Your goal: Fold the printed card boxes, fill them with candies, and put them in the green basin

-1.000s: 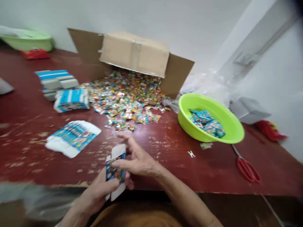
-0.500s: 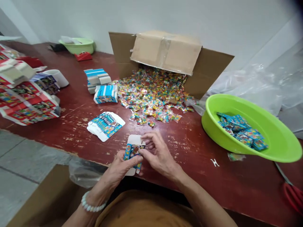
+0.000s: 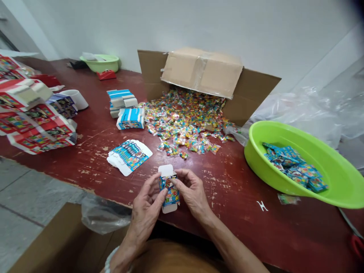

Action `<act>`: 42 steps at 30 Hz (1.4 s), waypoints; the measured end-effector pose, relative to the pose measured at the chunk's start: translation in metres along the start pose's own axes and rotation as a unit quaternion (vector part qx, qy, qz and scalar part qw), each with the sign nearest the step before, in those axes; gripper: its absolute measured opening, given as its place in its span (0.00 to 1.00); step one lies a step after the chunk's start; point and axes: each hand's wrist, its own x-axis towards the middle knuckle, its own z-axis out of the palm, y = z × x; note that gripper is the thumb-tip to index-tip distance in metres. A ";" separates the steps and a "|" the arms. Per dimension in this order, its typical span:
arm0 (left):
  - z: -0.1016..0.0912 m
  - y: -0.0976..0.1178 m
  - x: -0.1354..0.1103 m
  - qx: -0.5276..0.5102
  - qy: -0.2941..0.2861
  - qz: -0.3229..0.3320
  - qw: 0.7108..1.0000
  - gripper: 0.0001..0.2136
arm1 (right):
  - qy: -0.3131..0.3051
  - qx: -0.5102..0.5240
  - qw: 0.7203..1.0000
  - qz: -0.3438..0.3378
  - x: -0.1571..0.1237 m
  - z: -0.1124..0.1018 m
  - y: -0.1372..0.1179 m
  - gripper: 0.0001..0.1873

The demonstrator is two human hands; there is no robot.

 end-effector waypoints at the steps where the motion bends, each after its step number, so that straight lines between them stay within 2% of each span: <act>1: -0.001 0.001 0.000 -0.002 -0.009 -0.011 1.000 0.24 | -0.005 -0.009 1.000 -0.003 0.000 -0.001 0.000 0.13; 5: -0.007 0.004 0.005 0.019 -0.040 -0.043 0.998 0.15 | -0.051 -0.061 0.997 0.018 0.002 -0.008 -0.005 0.11; 8: -0.009 0.004 0.009 0.064 -0.054 -0.019 0.996 0.11 | -0.055 -0.030 0.997 0.049 0.007 -0.012 -0.009 0.13; 10: -0.009 0.002 0.011 0.070 -0.050 0.000 0.996 0.10 | -0.062 -0.006 0.996 0.057 0.010 -0.013 -0.011 0.19; 12: -0.008 0.000 0.011 0.024 -0.037 -0.005 0.999 0.14 | -0.091 -0.014 0.995 0.048 0.012 -0.013 -0.011 0.19; 14: -0.008 -0.001 0.010 -0.043 -0.039 -0.047 0.997 0.22 | -0.112 -0.036 0.993 0.021 0.012 -0.012 -0.011 0.13; 18: -0.007 0.000 0.004 -0.091 -0.138 -0.170 0.971 0.25 | -0.113 -0.044 0.992 -0.012 0.008 -0.010 -0.007 0.12; 21: -0.006 -0.002 0.003 -0.085 -0.135 -0.201 0.966 0.27 | -0.123 -0.066 0.990 -0.009 0.007 -0.008 -0.006 0.14; 24: -0.006 -0.005 0.007 -0.058 -0.122 -0.199 0.971 0.30 | -0.130 -0.071 0.988 0.044 0.009 -0.006 -0.013 0.16; 28: -0.010 -0.008 0.013 0.000 -0.148 -0.138 0.979 0.35 | -0.180 -0.028 0.973 0.144 0.015 -0.001 -0.026 0.21; 34: -0.018 -0.010 0.017 0.069 -0.139 -0.088 0.984 0.32 | -0.157 0.056 0.970 0.177 0.017 0.003 -0.023 0.18; 37: -0.019 -0.014 0.017 0.056 -0.137 -0.090 0.985 0.30 | -0.155 0.018 0.978 0.138 0.014 0.001 -0.018 0.15; 40: -0.017 -0.019 0.015 0.023 -0.140 -0.115 0.983 0.32 | -0.170 -0.088 0.982 -0.004 0.012 -0.002 -0.019 0.10; 42: -0.014 -0.022 0.014 0.006 -0.133 -0.142 0.981 0.36 | -0.203 -0.165 0.960 -0.105 0.010 -0.005 -0.023 0.07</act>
